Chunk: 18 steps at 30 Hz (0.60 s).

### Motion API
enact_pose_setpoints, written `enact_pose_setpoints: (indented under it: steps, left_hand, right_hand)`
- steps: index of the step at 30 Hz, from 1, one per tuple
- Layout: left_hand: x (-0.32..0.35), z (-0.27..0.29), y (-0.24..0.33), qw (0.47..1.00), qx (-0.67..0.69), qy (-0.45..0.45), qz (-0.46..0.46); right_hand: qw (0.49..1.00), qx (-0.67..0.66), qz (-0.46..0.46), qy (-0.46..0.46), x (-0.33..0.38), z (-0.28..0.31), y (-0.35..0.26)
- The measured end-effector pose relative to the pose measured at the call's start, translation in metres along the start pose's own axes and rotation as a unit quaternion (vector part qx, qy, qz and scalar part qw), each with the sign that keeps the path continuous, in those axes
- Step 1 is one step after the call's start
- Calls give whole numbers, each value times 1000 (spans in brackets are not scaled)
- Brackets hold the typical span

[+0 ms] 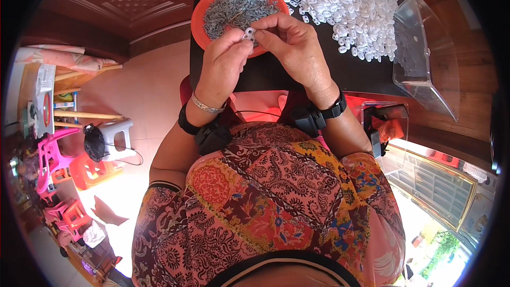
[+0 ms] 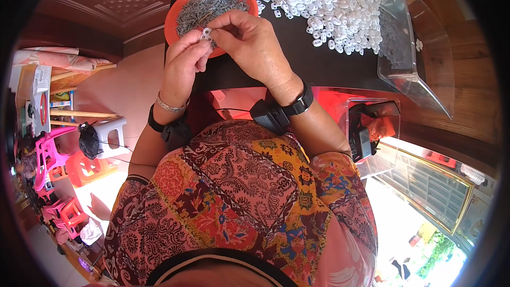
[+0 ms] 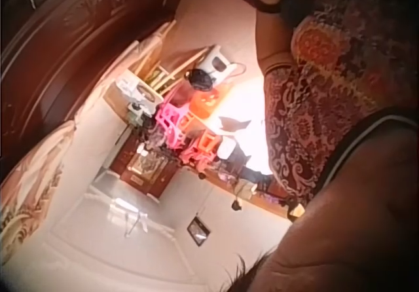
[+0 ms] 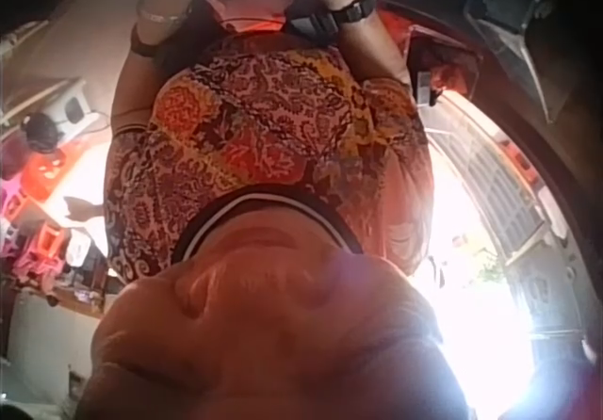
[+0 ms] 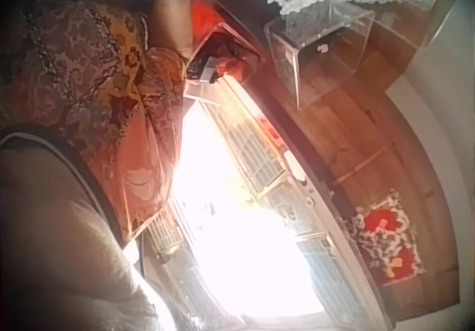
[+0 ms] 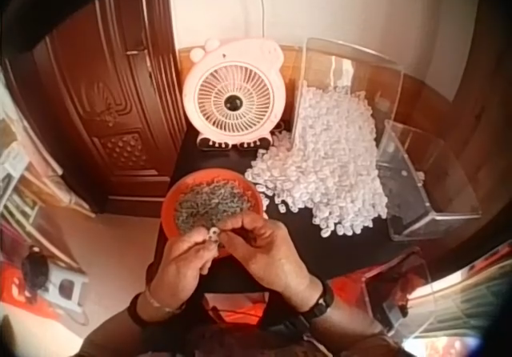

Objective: Assembling small white plastic components by manually inserting metal pins into them.

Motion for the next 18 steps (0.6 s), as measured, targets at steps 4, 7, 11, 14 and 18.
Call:
enact_pose_setpoints:
  steps: [4,7,11,14,18]
  left_hand:
    - [-1,-5,0,1000,16,-21,-8]
    - [1,-6,-4,998,60,-29,-1]
    - [4,-7,-5,994,107,-29,15]
    - [5,-6,-8,994,105,-26,16]
    - [7,-7,-3,991,131,10,6]
  right_hand:
    - [999,-44,11,-17,1,-7,4]
    - [998,-51,33,-8,3,-6,0]
    - [998,-41,31,-48,6,-10,-8]
    - [998,4,45,-52,7,-13,-14]
    - [996,63,58,-29,10,-9,-24]
Point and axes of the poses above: each hand's wrist, its own x-axis away from the middle knuckle, its own z-axis out of the back of the hand, y = z × x, the point moved 9 cm from there along -x, towards the middle knuckle, and after that the axes turned 11 degrees about -y, right-handed, at the moved point
